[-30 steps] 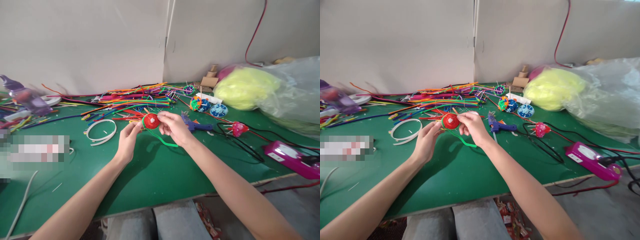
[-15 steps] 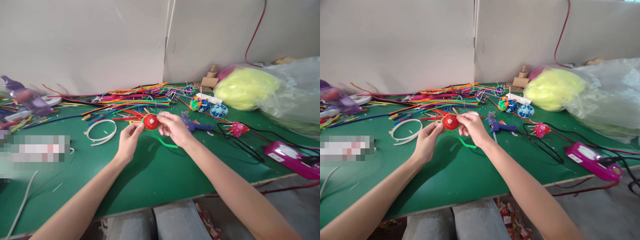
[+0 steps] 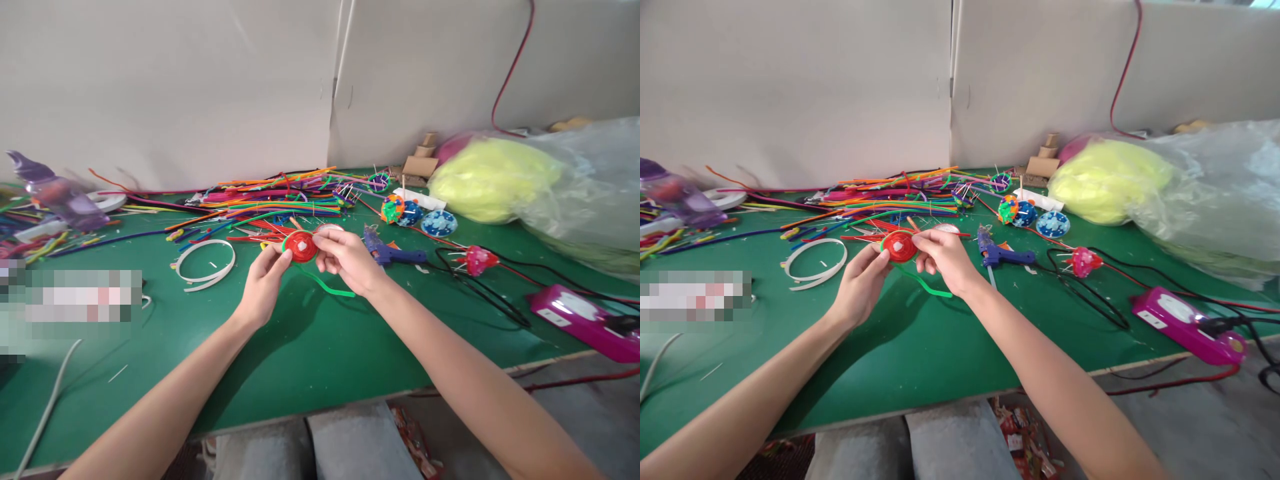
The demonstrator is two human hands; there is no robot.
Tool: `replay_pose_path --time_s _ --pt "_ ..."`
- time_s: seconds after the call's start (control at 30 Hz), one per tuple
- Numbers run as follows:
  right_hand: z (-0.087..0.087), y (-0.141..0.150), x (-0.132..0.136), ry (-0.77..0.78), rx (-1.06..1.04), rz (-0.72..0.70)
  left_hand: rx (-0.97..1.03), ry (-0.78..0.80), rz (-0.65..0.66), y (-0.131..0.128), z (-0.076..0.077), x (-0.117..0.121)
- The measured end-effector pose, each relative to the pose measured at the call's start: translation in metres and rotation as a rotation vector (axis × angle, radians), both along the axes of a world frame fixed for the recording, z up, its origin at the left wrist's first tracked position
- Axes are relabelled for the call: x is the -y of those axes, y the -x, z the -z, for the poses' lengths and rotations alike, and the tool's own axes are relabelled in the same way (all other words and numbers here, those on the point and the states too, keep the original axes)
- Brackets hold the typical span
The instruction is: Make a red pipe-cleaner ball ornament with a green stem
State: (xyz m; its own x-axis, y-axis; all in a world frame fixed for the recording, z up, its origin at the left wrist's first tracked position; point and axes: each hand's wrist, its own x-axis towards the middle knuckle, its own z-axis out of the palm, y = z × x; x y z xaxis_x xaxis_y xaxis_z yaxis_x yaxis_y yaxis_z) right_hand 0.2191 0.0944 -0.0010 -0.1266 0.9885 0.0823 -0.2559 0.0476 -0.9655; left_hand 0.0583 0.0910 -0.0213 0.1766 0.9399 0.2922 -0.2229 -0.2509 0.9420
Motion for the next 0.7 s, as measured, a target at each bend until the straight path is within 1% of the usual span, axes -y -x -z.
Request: replay_pose_path --time_s 0.17,0.33,0.43,0.57,0.7 --pt "0.0007 0.0005 -0.0001 0.014 -0.013 -0.015 0.071 0.078 0.006 -0.0019 -0.0067 0.0023" --pt "0.0007 -0.0022 -0.0003 0.027 -0.035 -0.029 0.063 0.133 0.025 0.0013 -0.0091 0.002" --pt "0.0014 -0.0044 -0.0011 0.014 -0.032 -0.025 0.041 0.116 0.02 0.0029 -0.0084 0.0019" --pt "0.0025 -0.0054 -0.0018 0.023 -0.038 -0.019 -0.012 0.072 -0.022 0.0035 -0.0066 0.0019" --pt "0.0025 -0.0053 -0.0018 0.021 -0.032 -0.014 -0.035 0.061 -0.049 0.0034 -0.0068 0.0026"
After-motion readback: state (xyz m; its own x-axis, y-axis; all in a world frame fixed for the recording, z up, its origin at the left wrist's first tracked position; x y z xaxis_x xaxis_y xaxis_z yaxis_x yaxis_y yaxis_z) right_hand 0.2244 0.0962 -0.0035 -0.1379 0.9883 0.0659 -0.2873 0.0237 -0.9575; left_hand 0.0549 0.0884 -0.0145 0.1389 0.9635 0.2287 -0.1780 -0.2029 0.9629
